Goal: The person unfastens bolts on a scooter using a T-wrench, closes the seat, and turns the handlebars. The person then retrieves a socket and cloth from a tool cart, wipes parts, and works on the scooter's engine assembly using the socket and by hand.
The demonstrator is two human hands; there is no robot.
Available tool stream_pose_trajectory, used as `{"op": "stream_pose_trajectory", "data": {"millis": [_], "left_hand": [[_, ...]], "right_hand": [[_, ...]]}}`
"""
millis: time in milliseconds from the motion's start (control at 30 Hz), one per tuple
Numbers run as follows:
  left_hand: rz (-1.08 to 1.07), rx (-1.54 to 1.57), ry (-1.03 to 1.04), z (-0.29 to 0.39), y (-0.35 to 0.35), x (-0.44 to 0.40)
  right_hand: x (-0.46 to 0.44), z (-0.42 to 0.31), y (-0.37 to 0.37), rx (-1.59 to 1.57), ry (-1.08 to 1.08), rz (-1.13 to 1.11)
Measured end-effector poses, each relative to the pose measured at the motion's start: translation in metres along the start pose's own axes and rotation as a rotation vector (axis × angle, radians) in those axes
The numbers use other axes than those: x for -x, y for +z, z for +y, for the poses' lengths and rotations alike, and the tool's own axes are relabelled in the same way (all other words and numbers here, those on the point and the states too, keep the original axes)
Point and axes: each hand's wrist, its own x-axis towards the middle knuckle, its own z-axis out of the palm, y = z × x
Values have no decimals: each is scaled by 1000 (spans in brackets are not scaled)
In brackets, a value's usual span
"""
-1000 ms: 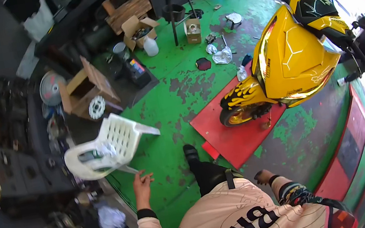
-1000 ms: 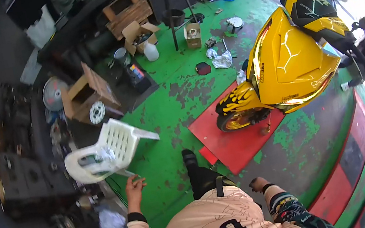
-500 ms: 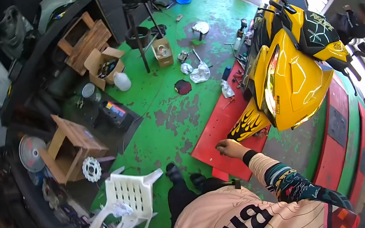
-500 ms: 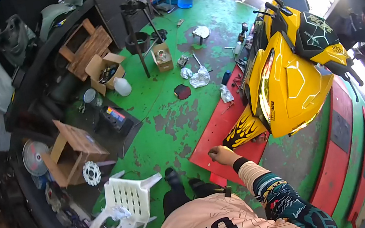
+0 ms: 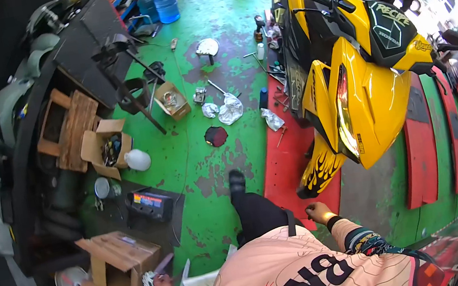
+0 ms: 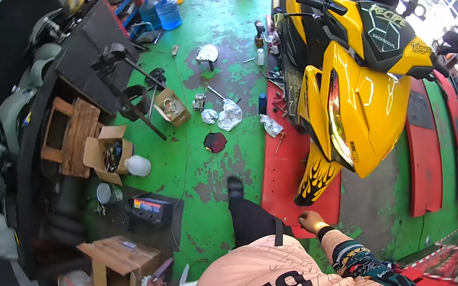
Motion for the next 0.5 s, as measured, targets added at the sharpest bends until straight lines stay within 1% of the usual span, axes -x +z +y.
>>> {"op": "stream_pose_trajectory", "data": {"millis": [33,67,133,167,200,233,300,333,367,433,467,500], "left_hand": [[17,36,90,25,2,-21],[3,20,95,43,10,-40],[-29,35,79,81,32,-72],[-47,43,67,103,45,-89],[-64,22,60,124,60,-100],[-108,-14,6,140,77,-104],[-194,-65,-96,171,123,-118],[-212,-95,-112,190,134,-127],[-259,-113,-62,209,146,-139],[-350,-120,41,242,179,-165],[-361,-140,25,257,186,-175],[-384,-138,64,273,197,-194]], "right_hand": [[-12,-12,3,-16,18,3],[-27,-31,3,-32,-24,90],[-66,-76,-6,-57,-108,272],[-91,-96,-14,-65,-89,281],[-116,-111,-21,-88,-128,341],[-129,-129,-29,-110,-157,399],[-157,-178,-60,-153,-81,384],[-179,-187,-68,-159,-101,367],[-199,-195,-73,-167,-123,349],[-217,-222,-86,-213,-76,315],[-218,-235,-88,-262,-52,281],[-225,-245,-95,-312,-39,256]]}}
